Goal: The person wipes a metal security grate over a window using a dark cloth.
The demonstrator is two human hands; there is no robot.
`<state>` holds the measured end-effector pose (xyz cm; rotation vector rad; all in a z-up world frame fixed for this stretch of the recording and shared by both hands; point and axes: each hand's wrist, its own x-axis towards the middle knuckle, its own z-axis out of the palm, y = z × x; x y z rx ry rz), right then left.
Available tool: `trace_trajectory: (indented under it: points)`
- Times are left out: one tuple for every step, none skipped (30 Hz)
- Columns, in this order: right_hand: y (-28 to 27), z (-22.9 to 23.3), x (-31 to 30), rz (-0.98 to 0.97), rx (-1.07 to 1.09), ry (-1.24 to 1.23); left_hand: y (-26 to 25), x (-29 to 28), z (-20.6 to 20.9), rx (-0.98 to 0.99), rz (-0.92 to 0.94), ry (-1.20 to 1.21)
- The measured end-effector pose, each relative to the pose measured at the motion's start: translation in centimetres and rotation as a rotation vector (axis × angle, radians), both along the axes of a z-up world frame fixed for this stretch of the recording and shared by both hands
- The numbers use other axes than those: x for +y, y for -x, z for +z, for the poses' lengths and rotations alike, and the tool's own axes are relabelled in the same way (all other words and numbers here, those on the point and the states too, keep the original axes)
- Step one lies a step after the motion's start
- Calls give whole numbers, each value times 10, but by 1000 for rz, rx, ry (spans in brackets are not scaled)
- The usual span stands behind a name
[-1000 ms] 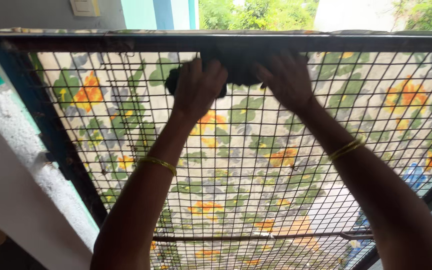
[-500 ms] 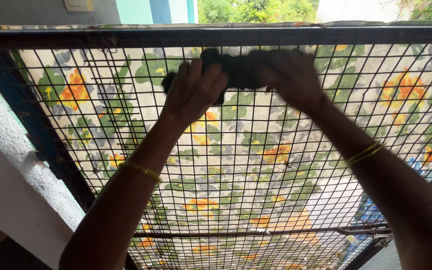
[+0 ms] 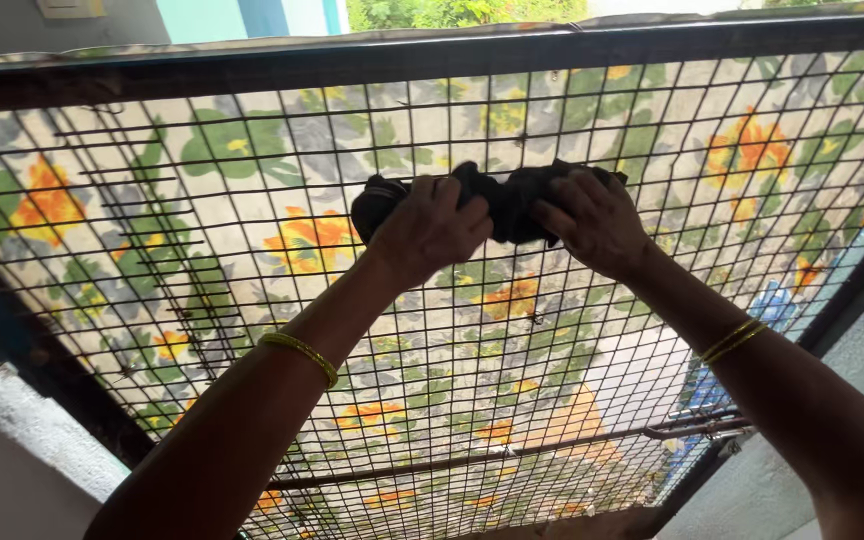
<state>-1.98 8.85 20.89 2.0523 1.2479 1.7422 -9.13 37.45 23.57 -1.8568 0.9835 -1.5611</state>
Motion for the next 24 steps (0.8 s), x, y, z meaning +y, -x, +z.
trace_trajectory:
  points:
    - [-1,1,-9,34,-65,80,1,-3,-2,-25,-2,-34]
    - [-1,5,-15,70,-133,161,2,-7,-1,-53,-2,-68]
    - [-2,13,-21,67,-134,159,1,-11,4,-55,-5,-71]
    - [-3,26,-28,32,-135,142,-2,-17,12,-71,-47,-53]
    - [-3,41,-34,-3,-135,125,-6,-23,21,-87,-90,-35]
    - [-3,55,-40,-2,-182,101,-9,-31,29,-88,-97,-39]
    - [-1,69,-46,-1,-228,77,-13,-38,38,-152,-69,0]
    - [1,80,-52,-10,-227,74,-16,-46,46,-214,-42,41]
    - [3,90,-59,10,-247,60,-20,-54,54,-213,-51,37]
    - [4,96,-64,30,-266,48,-25,-62,60,-250,-64,55]
    - [5,97,-68,21,-264,47,-28,-69,64,-287,-77,73]
    - [5,97,-72,-30,-275,24,-30,-76,65,-284,-86,72]
    - [5,96,-77,-82,-285,1,-32,-83,65,-265,-90,60]
    - [4,95,-83,-90,-284,-3,-35,-89,66,-248,-94,46]
    - [1,94,-88,-118,-296,0,-38,-95,67,-247,-102,42]
    - [-2,92,-92,-145,-306,2,-40,-98,68,-249,-131,55]
    - [-6,91,-97,-151,-303,-2,-42,-102,70,-251,-161,68]
    - [-12,91,-100,-111,-320,14,-44,-104,71,-247,-165,63]
    - [-18,91,-105,-70,-337,31,-45,-104,73,-230,-155,58]
    - [-24,92,-109,-73,-332,29,-46,-105,74,-213,-143,56]
    - [-30,93,-113,-27,-370,48,-46,-105,75,-208,-145,54]
    - [-36,93,-118,21,-407,70,-46,-105,75,-219,-125,46]
    - [-40,93,-126,20,-401,70,-46,-107,74,-230,-106,38]
    - [-44,94,-136,13,-376,59,-47,-111,73,-228,-106,38]
